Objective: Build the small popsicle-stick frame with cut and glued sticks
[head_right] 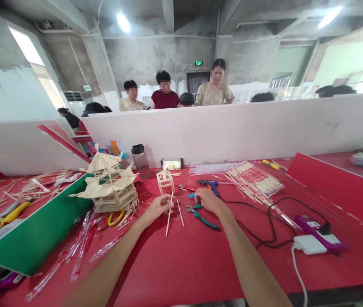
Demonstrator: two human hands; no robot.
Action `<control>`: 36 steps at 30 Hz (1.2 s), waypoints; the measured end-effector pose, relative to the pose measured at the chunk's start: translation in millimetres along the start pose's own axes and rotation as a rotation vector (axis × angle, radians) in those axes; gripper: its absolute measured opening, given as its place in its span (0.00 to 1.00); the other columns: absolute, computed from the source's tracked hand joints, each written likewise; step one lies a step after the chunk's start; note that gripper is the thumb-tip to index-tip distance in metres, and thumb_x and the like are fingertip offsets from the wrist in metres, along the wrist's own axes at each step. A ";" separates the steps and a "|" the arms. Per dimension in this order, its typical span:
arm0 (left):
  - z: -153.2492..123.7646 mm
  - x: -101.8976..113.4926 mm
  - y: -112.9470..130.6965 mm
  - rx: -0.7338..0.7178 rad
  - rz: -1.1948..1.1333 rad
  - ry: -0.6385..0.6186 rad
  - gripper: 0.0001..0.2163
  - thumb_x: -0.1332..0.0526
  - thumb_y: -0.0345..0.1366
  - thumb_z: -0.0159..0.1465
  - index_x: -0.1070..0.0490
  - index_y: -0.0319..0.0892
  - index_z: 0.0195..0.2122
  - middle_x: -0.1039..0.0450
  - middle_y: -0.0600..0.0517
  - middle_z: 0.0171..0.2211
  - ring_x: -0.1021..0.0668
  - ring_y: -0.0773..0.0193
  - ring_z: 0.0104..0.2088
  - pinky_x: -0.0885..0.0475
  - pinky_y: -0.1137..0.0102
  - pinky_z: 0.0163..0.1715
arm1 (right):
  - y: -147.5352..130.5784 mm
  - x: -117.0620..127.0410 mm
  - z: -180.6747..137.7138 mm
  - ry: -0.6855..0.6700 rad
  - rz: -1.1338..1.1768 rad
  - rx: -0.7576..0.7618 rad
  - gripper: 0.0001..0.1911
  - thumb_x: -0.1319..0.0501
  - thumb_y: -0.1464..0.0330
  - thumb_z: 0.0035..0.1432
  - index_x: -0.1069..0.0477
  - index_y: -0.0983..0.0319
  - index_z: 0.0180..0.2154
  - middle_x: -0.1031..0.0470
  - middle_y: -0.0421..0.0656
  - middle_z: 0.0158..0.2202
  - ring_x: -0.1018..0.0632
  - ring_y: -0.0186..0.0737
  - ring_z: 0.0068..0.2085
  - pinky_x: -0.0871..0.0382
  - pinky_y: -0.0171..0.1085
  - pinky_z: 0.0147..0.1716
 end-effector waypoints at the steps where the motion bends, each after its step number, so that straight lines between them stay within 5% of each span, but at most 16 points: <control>1: -0.3 0.0 0.7 -0.007 0.001 0.006 0.21 0.31 0.45 0.55 0.31 0.39 0.44 0.30 0.55 0.29 0.23 0.69 0.26 0.30 0.75 0.28 | -1.6 1.3 -0.5 0.005 0.005 0.008 0.18 0.49 0.86 0.39 0.28 0.63 0.26 0.26 0.43 0.35 0.26 0.40 0.40 0.38 0.35 0.44; 18: -5.4 -2.6 13.7 -0.033 0.012 0.024 0.22 0.32 0.46 0.55 0.30 0.40 0.47 0.32 0.56 0.29 0.26 0.71 0.24 0.33 0.75 0.26 | -9.2 22.4 -16.5 -0.027 0.026 -0.075 0.16 0.49 0.82 0.50 0.27 0.61 0.29 0.23 0.42 0.32 0.25 0.39 0.36 0.36 0.35 0.39; 24: -5.1 -3.1 12.2 -0.033 0.006 0.021 0.22 0.32 0.46 0.56 0.31 0.39 0.47 0.31 0.55 0.29 0.24 0.69 0.25 0.33 0.75 0.27 | -20.4 29.7 -17.9 -0.014 -0.040 -0.070 0.07 0.39 0.69 0.55 0.26 0.60 0.38 0.24 0.46 0.40 0.26 0.46 0.44 0.36 0.40 0.45; 33: 1.4 -1.3 5.3 -0.070 0.021 0.009 0.21 0.33 0.46 0.57 0.30 0.39 0.47 0.30 0.54 0.29 0.25 0.70 0.25 0.35 0.75 0.26 | -15.5 12.7 -43.9 -0.279 -0.132 -0.309 0.47 0.27 0.48 0.33 0.32 0.56 0.56 0.34 0.54 0.56 0.31 0.60 0.56 0.36 0.47 0.51; 36: 2.6 -1.1 4.1 -0.068 0.013 0.013 0.21 0.33 0.46 0.57 0.30 0.40 0.47 0.31 0.55 0.30 0.25 0.70 0.25 0.35 0.75 0.27 | -15.1 7.9 -44.0 -0.268 -0.188 -0.313 0.45 0.27 0.51 0.33 0.31 0.60 0.55 0.34 0.56 0.54 0.31 0.62 0.56 0.36 0.48 0.52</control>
Point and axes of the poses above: each hand's wrist, its own z-axis towards the middle knuckle, its own x-axis out of the back of the hand, y = z × x, the point moved 4 cm from there along z, towards the middle knuckle
